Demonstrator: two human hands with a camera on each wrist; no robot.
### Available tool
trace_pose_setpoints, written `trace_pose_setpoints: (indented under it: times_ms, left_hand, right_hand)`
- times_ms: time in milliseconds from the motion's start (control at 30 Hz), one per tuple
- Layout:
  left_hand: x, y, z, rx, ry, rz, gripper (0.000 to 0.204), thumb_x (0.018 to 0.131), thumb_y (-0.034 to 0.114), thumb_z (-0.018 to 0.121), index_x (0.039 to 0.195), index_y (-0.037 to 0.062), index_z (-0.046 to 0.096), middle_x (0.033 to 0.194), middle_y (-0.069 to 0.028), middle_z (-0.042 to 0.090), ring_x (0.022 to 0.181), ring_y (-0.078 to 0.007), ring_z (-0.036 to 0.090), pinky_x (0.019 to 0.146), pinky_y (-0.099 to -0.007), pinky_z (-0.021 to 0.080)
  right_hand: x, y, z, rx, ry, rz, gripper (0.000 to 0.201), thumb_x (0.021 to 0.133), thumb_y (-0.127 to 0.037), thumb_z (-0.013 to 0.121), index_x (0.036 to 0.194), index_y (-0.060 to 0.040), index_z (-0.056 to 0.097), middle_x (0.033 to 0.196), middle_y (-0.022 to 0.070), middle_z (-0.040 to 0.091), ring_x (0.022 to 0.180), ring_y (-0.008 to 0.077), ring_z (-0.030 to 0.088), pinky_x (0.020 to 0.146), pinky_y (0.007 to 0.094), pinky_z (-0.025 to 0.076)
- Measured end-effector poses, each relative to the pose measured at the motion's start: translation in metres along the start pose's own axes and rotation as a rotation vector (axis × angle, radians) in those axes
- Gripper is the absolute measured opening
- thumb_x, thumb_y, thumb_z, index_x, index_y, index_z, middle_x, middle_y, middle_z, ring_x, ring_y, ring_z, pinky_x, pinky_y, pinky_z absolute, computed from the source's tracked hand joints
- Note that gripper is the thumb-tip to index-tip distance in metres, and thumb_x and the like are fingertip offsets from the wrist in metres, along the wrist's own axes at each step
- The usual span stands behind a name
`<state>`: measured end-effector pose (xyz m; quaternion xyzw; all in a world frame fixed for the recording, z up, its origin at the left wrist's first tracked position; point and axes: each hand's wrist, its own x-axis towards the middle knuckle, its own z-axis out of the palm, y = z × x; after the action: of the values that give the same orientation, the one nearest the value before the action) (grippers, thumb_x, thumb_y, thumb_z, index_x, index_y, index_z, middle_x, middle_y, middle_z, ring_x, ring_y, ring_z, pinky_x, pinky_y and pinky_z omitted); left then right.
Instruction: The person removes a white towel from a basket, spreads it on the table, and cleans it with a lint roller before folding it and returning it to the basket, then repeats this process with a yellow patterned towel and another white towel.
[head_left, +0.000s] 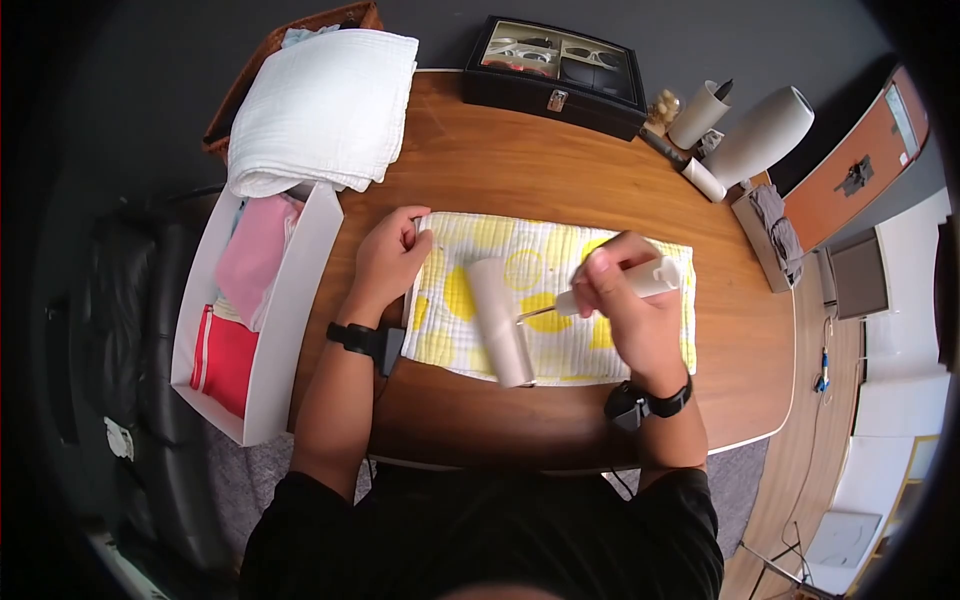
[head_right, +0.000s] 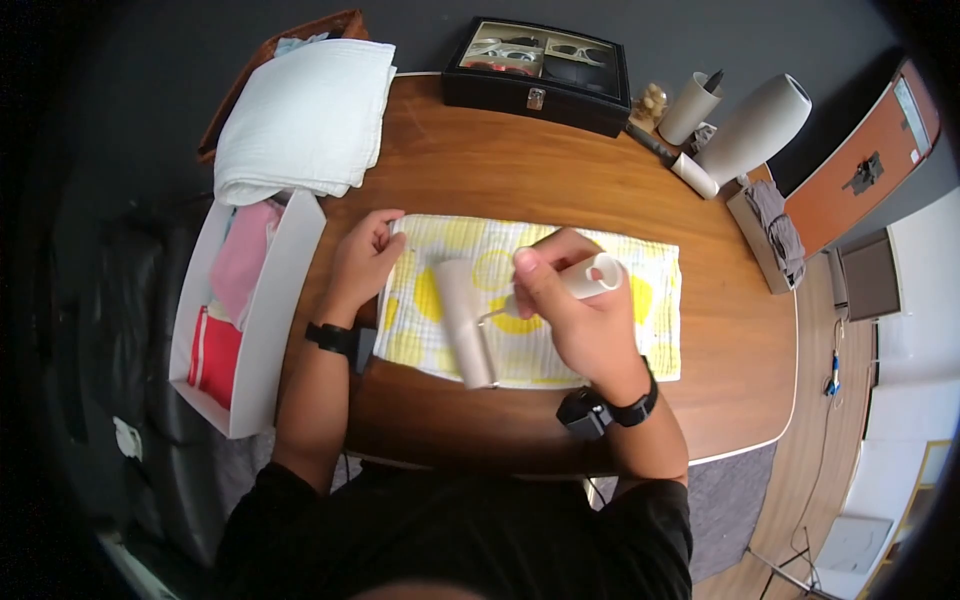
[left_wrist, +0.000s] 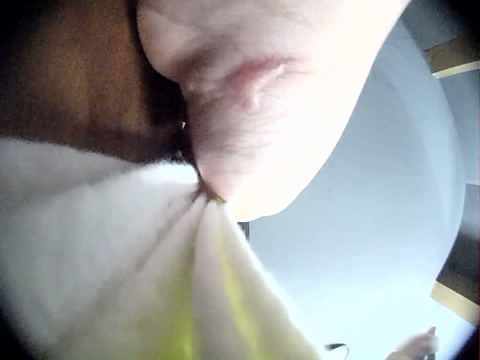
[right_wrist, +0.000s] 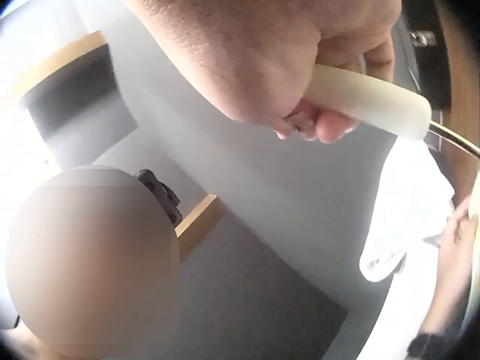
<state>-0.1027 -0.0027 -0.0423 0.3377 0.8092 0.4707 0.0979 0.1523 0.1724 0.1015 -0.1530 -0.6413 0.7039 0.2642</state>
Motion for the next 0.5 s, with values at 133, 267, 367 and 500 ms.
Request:
trace_pose_setpoints:
  times_ms: [133, 267, 367, 500]
  left_hand:
    - [-0.001, 0.004, -0.001, -0.004, 0.008, -0.011, 0.030, 0.099, 0.015, 0.074, 0.128, 0.0046, 0.072, 0.078, -0.0021, 0.058, 0.071, -0.0161, 0.058, 0.069, -0.0334, 0.051]
    - [-0.001, 0.005, -0.002, -0.006, -0.002, -0.014, 0.030, 0.100, 0.015, 0.074, 0.128, 0.0046, 0.071, 0.078, -0.0022, 0.058, 0.070, -0.0162, 0.058, 0.069, -0.0337, 0.050]
    - [0.000, 0.004, -0.002, -0.004, -0.008, -0.013, 0.030, 0.100, 0.015, 0.074, 0.128, 0.0045, 0.071, 0.078, -0.0023, 0.058, 0.070, -0.0162, 0.057, 0.069, -0.0337, 0.050]
    - [0.000, 0.005, -0.002, -0.006, -0.012, -0.022, 0.030, 0.100, 0.015, 0.074, 0.128, 0.0044, 0.071, 0.077, -0.0023, 0.057, 0.070, -0.0162, 0.057, 0.069, -0.0336, 0.050]
  right_hand:
    - [0.000, -0.027, -0.029, -0.334, 0.150, -0.044, 0.027, 0.106, -0.022, 0.077, 0.091, -0.0009, 0.068, 0.074, 0.0022, 0.066, 0.066, 0.0091, 0.062, 0.060, 0.0252, 0.048]
    - [0.008, -0.032, -0.065, -0.667, 0.247, -0.063, 0.029, 0.105, -0.024, 0.077, 0.090, -0.0006, 0.069, 0.068, 0.0019, 0.060, 0.063, 0.0087, 0.058, 0.059, 0.0281, 0.046]
    - [0.016, -0.028, -0.079, -0.893, 0.218, -0.113, 0.023, 0.104, -0.019, 0.077, 0.092, 0.0006, 0.071, 0.072, 0.0077, 0.064, 0.065, 0.0157, 0.061, 0.063, 0.0318, 0.049]
    - [0.032, -0.013, -0.083, -0.967, 0.224, -0.273, 0.015, 0.103, -0.013, 0.075, 0.099, 0.0018, 0.075, 0.087, 0.0132, 0.072, 0.076, 0.0258, 0.069, 0.073, 0.0343, 0.053]
